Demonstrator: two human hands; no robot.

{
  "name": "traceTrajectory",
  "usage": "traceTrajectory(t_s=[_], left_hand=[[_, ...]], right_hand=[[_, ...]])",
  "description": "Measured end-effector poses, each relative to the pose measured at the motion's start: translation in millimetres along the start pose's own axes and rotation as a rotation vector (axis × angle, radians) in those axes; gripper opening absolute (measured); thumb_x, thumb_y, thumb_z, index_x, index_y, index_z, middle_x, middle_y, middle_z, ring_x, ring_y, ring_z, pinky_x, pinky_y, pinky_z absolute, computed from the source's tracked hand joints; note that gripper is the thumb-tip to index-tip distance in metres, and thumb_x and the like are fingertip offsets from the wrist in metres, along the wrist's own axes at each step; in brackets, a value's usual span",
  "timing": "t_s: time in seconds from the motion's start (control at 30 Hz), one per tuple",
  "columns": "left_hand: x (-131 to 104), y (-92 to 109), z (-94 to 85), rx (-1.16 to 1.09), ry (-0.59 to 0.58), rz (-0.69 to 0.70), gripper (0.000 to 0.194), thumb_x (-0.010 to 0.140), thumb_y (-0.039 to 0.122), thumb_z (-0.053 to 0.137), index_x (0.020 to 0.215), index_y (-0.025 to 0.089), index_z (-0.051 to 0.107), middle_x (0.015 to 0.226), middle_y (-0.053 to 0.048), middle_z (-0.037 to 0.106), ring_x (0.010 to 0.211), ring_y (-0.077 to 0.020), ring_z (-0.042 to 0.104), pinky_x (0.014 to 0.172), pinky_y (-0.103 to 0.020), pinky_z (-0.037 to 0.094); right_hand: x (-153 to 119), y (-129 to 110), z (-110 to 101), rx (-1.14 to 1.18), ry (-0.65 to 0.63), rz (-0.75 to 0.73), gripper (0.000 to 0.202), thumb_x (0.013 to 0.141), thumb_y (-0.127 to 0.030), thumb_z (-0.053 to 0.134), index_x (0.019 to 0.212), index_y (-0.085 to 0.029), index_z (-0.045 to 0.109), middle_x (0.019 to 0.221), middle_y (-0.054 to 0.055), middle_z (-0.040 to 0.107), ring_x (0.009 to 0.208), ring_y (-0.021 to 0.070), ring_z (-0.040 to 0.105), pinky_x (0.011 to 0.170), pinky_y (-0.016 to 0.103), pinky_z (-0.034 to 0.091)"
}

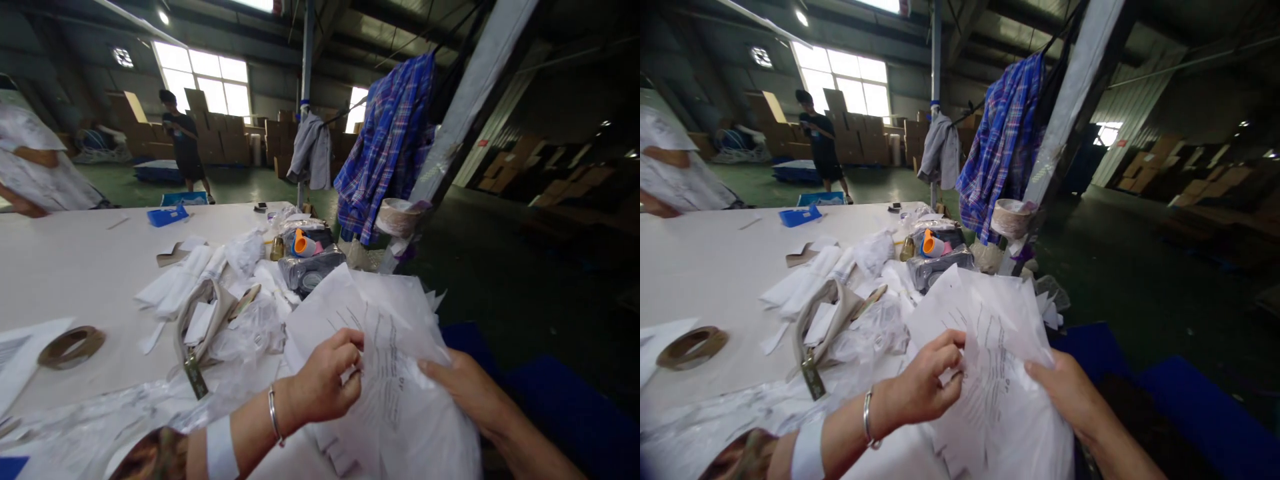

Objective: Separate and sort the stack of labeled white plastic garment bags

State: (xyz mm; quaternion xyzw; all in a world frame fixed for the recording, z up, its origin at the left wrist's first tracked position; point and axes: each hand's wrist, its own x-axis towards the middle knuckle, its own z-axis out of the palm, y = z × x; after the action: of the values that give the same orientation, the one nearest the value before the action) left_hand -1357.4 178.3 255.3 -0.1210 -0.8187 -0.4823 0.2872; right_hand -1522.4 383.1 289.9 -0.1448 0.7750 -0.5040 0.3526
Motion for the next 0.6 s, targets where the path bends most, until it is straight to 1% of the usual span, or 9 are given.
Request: traceTrajectory(t_s=[0.07, 0.1, 0.13, 0.2, 0.27, 0.37, 0.43, 0.53, 0.6], left_hand=[[1.7, -4.5, 24.4, -0.074, -0.038, -0.036, 0.023, 0.067, 0.003, 0.054, 0.082, 0.02, 0.05, 0.108, -0.012, 0.06, 0.098, -0.02, 0.059, 0.083, -0.031, 0.051], [2.2, -6.0, 34.5, -0.122, -0.057, -0.094, 0.026, 0.066, 0.002, 0.055, 0.085, 0.02, 0.052, 0.11, -0.012, 0.06, 0.097, -0.0197, 0.059, 0.081, -0.03, 0.052], [2.6, -7.1, 42.5, -0.173, -0.071, -0.182, 0.03, 0.065, 0.003, 0.056, 0.09, 0.02, 0.054, 0.111, -0.012, 0.06, 0.098, -0.0199, 0.059, 0.079, -0.029, 0.053], [4.3, -8.7, 52.2, -0.278, -0.085, -0.406, 0.039, 0.068, 0.009, 0.061, 0.105, 0.02, 0.057, 0.115, -0.012, 0.06, 0.104, -0.0222, 0.059, 0.074, -0.028, 0.054], [7.3, -10.0, 54.8, -0.381, -0.095, -0.58, 0.045, 0.075, 0.023, 0.065, 0.118, 0.019, 0.055, 0.117, -0.013, 0.061, 0.111, -0.0254, 0.058, 0.074, -0.029, 0.053], [13.1, -11.5, 53.0, -0.466, -0.074, -0.704, 0.051, 0.079, 0.047, 0.065, 0.12, 0.018, 0.056, 0.115, -0.013, 0.064, 0.111, -0.0279, 0.059, 0.082, -0.034, 0.053], [17.9, -12.4, 51.5, -0.428, -0.03, -0.762, 0.055, 0.077, 0.057, 0.065, 0.116, 0.018, 0.058, 0.111, -0.012, 0.066, 0.109, -0.0287, 0.06, 0.087, -0.037, 0.052], [24.8, -13.5, 49.9, -0.34, 0.021, -0.816, 0.059, 0.073, 0.064, 0.067, 0.109, 0.018, 0.059, 0.109, -0.01, 0.068, 0.107, -0.0294, 0.061, 0.092, -0.038, 0.052], [27.2, -12.9, 48.2, -0.243, 0.051, -0.859, 0.065, 0.068, 0.07, 0.068, 0.107, 0.018, 0.06, 0.109, -0.01, 0.068, 0.106, -0.0306, 0.062, 0.092, -0.039, 0.052]], right_hand=[[0.8, -1.7, 4.0, -0.037, 0.003, -0.056, 0.046, 0.07, -0.039, 0.07, 0.106, -0.009, 0.07, 0.085, 0.008, 0.075, 0.078, 0.0263, 0.069, 0.07, 0.034, 0.052], [2.1, -1.7, 5.6, -0.056, 0.008, -0.081, 0.043, 0.071, -0.037, 0.069, 0.103, -0.009, 0.071, 0.083, 0.008, 0.075, 0.076, 0.0248, 0.067, 0.067, 0.033, 0.05], [4.0, -1.3, 6.9, -0.074, 0.012, -0.101, 0.04, 0.072, -0.036, 0.067, 0.101, -0.009, 0.071, 0.082, 0.007, 0.075, 0.074, 0.0233, 0.066, 0.065, 0.031, 0.049], [8.6, 0.2, 8.7, -0.088, 0.016, -0.129, 0.036, 0.073, -0.034, 0.065, 0.1, -0.01, 0.072, 0.082, 0.006, 0.075, 0.071, 0.0206, 0.064, 0.063, 0.029, 0.047], [12.5, 1.9, 10.2, -0.08, 0.008, -0.139, 0.035, 0.074, -0.032, 0.064, 0.1, -0.01, 0.072, 0.081, 0.005, 0.074, 0.069, 0.0182, 0.062, 0.062, 0.027, 0.046], [12.9, 2.0, 14.4, -0.101, -0.028, -0.18, 0.033, 0.071, -0.032, 0.067, 0.096, -0.011, 0.073, 0.08, 0.003, 0.073, 0.066, 0.0157, 0.059, 0.06, 0.025, 0.045], [11.0, -0.7, 19.8, -0.216, -0.05, -0.237, 0.029, 0.071, -0.034, 0.068, 0.09, -0.013, 0.075, 0.078, -0.001, 0.072, 0.065, 0.0136, 0.057, 0.059, 0.022, 0.043], [9.1, -8.1, 31.3, -0.293, 0.009, -0.227, 0.024, 0.072, -0.037, 0.066, 0.084, -0.018, 0.074, 0.063, -0.01, 0.063, 0.062, 0.0097, 0.054, 0.052, 0.016, 0.036], [8.3, -13.2, 39.3, -0.322, 0.05, -0.228, 0.022, 0.072, -0.039, 0.066, 0.078, -0.019, 0.073, 0.055, -0.012, 0.056, 0.06, 0.008, 0.052, 0.051, 0.014, 0.032]])
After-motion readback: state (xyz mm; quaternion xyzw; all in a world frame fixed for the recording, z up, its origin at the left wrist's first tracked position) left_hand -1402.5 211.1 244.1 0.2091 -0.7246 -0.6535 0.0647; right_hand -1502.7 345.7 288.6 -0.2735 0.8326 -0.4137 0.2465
